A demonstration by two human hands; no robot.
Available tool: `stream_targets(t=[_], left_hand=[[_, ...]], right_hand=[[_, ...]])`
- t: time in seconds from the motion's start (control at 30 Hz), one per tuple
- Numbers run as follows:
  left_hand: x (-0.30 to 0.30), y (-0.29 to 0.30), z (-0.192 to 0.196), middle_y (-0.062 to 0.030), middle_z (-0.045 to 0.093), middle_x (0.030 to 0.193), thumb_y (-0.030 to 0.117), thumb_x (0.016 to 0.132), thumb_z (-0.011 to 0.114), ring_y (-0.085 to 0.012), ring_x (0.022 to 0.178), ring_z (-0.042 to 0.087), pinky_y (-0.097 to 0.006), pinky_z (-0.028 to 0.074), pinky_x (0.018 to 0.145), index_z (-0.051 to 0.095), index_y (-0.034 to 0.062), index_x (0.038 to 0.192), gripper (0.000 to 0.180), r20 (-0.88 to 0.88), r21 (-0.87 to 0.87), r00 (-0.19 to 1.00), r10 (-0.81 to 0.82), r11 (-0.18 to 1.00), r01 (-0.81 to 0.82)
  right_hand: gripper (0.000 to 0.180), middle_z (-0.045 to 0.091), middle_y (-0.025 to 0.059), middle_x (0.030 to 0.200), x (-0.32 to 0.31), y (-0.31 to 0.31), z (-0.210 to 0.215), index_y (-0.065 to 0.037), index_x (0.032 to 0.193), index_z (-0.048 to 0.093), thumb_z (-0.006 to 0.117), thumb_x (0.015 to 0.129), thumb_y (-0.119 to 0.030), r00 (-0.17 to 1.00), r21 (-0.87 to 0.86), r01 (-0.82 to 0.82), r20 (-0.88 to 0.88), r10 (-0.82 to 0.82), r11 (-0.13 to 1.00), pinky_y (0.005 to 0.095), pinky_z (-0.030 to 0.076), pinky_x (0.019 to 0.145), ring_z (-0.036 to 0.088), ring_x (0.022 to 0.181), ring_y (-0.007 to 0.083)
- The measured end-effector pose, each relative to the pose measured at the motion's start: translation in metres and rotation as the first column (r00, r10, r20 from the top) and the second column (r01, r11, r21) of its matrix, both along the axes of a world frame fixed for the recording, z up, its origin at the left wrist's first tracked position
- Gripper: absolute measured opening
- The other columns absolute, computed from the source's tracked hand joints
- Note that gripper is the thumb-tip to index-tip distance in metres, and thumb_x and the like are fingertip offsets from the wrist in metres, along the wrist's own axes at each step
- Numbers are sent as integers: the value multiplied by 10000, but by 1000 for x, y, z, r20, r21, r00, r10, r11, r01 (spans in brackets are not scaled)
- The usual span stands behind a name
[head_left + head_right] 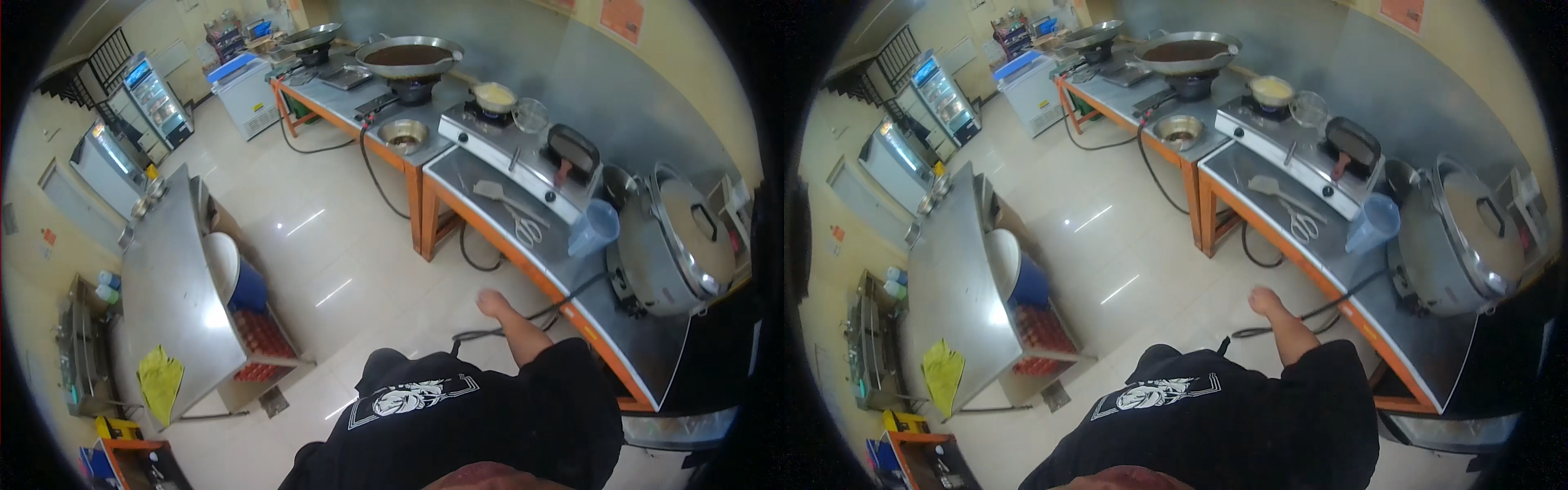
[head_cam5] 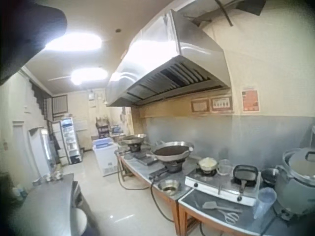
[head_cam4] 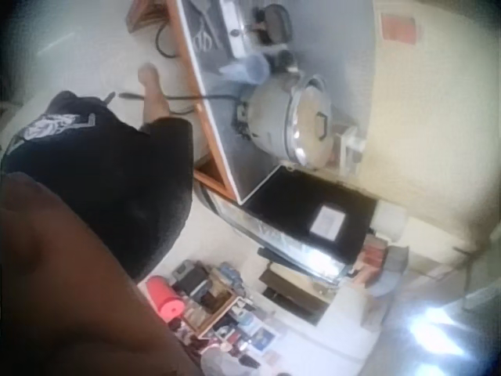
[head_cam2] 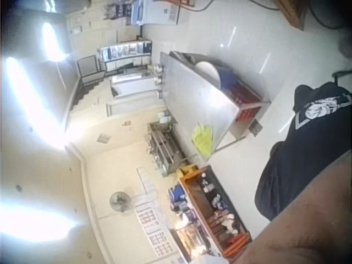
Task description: The person drains noodles from a pot using a spider strainer, transfers them to a metal bowl, mixes them with a fork, and then portions them into a takeout container with other food items before washing the metal bowl in a sink.
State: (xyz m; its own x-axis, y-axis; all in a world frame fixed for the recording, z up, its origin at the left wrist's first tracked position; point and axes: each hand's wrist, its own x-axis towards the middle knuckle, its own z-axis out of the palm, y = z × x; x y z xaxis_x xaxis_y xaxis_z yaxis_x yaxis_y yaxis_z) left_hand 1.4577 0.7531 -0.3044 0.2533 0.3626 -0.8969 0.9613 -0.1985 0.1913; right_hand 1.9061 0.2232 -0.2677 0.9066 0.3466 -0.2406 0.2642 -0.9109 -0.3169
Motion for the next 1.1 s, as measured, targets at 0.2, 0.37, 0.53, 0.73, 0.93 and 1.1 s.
stream_targets(t=[0.2, 0.37, 0.53, 0.73, 0.93, 1.1], left_hand=[[166, 50, -11, -149, 684, 847, 401, 999, 559, -238, 672, 671, -367, 536, 595, 622, -29, 1048, 438, 45, 27, 988, 150, 988, -151], [372, 149, -11, -151, 683, 883, 388, 1009, 554, -220, 667, 670, -341, 526, 554, 614, -28, 1071, 425, 270, 97, 948, 166, 975, -199], [582, 234, 58, -152, 683, 919, 375, 1018, 549, -203, 662, 669, -315, 515, 512, 607, -27, 1093, 413, 628, 78, 778, 18, 993, -86], [747, 247, 118, -143, 690, 929, 386, 1003, 574, -188, 657, 665, -300, 515, 518, 599, -41, 1156, 454, 575, 171, 770, -276, 961, 217], [821, 173, 108, -153, 707, 1005, 433, 986, 578, -194, 672, 672, -306, 509, 538, 589, -18, 1209, 503, 385, -109, 877, -286, 930, 352], [873, 44, 156, -136, 706, 1049, 403, 990, 590, -198, 795, 683, -316, 535, 635, 605, -15, 1221, 478, 491, -166, 685, -538, 714, 680]], right_hand=[[318, 606, 182, 1204, 288, 146, 198, -52, 1194, 611, 585, 910, -192, 917, -7, 108, 386, -97, 994, 478, 491, 936, 579, 1138, 370], [306, 557, 122, 1226, 473, 152, 167, -30, 1204, 612, 523, 935, -146, 677, -257, 293, 736, -10, 921, 437, 476, 945, 527, 1174, 309], [255, 585, 134, 1128, 549, 145, 148, -47, 1062, 689, 523, 908, -164, 785, -489, 316, 617, 65, 813, 389, 483, 919, 553, 1058, 293], [252, 677, 175, 943, 573, 149, 144, 27, 1104, 605, 493, 944, -133, 744, -76, 569, 471, -474, 819, 433, 557, 742, 675, 875, 372], [364, 636, 238, 1027, 487, 133, 93, 25, 1144, 536, 631, 906, -233, 407, 410, 791, 203, -891, 454, 507, 559, 805, 670, 908, 446], [327, 580, 246, 1151, 421, 156, 105, 16, 1188, 559, 579, 927, -180, 638, -30, 770, 24, -770, 637, 496, 563, 850, 666, 997, 419]])
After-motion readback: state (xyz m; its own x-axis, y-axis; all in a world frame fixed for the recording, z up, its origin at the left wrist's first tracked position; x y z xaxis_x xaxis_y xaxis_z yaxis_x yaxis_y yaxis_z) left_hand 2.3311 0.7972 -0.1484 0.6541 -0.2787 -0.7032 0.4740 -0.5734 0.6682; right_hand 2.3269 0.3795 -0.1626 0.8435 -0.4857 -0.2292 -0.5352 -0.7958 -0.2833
